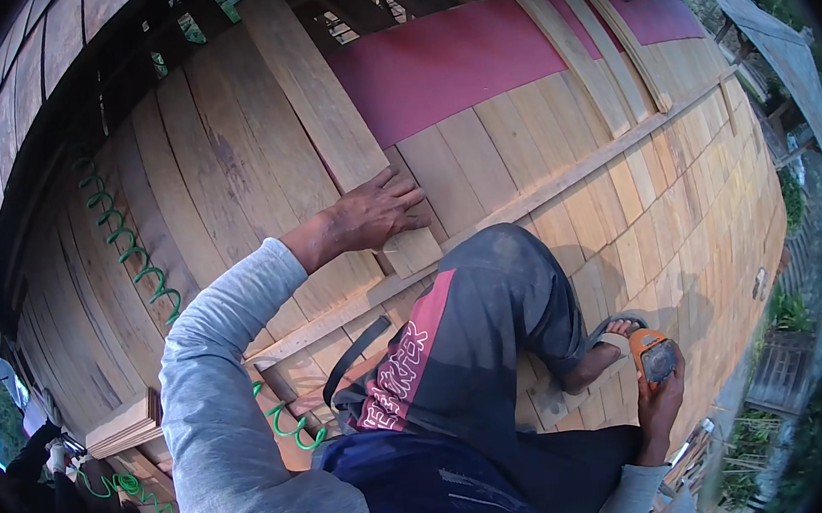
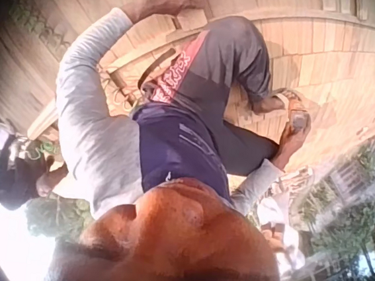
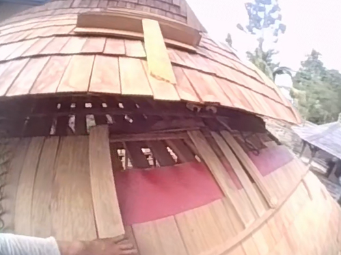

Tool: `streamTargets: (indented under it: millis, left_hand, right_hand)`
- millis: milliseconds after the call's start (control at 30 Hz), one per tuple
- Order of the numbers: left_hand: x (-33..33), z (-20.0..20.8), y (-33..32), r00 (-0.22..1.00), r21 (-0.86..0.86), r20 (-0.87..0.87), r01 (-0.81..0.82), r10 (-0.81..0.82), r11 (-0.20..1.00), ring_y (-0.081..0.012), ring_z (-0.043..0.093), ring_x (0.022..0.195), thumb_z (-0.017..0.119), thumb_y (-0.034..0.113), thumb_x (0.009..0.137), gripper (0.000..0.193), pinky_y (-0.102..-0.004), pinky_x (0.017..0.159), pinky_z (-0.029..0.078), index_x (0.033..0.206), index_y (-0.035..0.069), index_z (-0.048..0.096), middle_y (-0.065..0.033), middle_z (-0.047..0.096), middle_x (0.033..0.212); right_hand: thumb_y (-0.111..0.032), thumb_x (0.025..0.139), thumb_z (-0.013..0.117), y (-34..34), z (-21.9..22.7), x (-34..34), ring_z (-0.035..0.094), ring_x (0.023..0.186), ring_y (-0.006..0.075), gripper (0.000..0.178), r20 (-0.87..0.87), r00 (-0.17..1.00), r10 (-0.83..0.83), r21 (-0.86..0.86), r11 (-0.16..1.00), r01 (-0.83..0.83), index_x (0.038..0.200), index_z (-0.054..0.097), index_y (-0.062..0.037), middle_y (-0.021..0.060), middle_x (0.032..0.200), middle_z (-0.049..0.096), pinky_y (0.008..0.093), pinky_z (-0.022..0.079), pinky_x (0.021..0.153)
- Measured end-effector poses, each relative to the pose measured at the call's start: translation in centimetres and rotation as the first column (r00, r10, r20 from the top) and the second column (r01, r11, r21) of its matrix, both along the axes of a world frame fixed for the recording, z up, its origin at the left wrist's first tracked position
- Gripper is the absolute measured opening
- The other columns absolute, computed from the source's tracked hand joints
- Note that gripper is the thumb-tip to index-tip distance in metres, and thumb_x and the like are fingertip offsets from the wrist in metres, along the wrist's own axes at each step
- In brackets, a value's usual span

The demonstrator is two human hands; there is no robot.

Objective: The person installs wooden shingles on a curved roof section by placing each shingle into position and securing it using a pneumatic nail gun.

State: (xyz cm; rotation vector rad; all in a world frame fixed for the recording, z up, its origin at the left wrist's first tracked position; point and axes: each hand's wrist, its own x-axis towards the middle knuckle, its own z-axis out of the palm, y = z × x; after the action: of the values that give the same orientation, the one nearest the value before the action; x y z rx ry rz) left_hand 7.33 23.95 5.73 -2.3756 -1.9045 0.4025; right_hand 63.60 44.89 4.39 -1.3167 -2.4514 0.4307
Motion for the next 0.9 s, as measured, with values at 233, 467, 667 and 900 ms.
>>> streamTargets:
  millis: [233,467,667,900]
  left_hand:
    - [-3.2,-1.1,-1.2,0.976,0.009,0.217,-0.037,0.034,0.999,-0.0326,0.042,0.151,0.084,0.017,0.074,0.087,-0.0526,0.136,0.022,0.156,0.026,0.057,-0.0123,0.051,0.148]
    - [-4.8,0.8,-1.7,0.881,-0.019,0.440,-0.184,0.174,0.983,-0.0385,0.014,0.166,0.086,0.042,0.083,0.085,-0.0572,0.136,0.012,0.160,0.027,0.053,-0.0144,0.024,0.176]
    - [-13.0,0.5,-0.6,0.854,0.477,0.204,-0.514,0.479,0.713,-0.0389,0.009,0.167,0.065,0.072,0.093,0.085,-0.0660,0.133,0.005,0.164,0.029,0.047,-0.0160,0.019,0.178]
    - [-14.5,-1.4,1.6,0.681,0.472,0.067,-0.666,0.729,0.578,-0.0398,0.008,0.167,0.049,0.075,0.099,0.088,-0.0653,0.132,0.003,0.165,0.019,0.042,-0.0204,0.019,0.178]
  right_hand:
    - [0.007,0.081,0.078,1.2,-1.7,-0.8,0.058,0.140,0.0392,0.057,-0.032,0.999,-0.001,-0.059,0.998,-0.001,0.135,0.061,0.0057,0.0164,0.162,0.047,0.0417,0.050,0.115]
    - [0.004,0.080,0.078,1.7,-2.3,-0.7,0.058,0.138,0.0403,0.058,-0.009,0.996,0.086,-0.022,0.996,-0.087,0.135,0.061,0.0055,0.0170,0.160,0.049,0.0426,0.050,0.114]
    - [0.004,0.081,0.077,1.5,-2.0,-1.9,0.059,0.136,0.0399,0.056,-0.041,0.997,0.065,-0.101,0.992,-0.069,0.135,0.063,0.0020,0.0162,0.159,0.049,0.0429,0.051,0.112]
    - [0.004,0.082,0.077,2.2,-4.9,-0.4,0.060,0.134,0.0399,0.058,-0.088,0.996,0.036,-0.195,0.979,-0.052,0.138,0.062,0.0016,0.0174,0.157,0.050,0.0419,0.051,0.112]
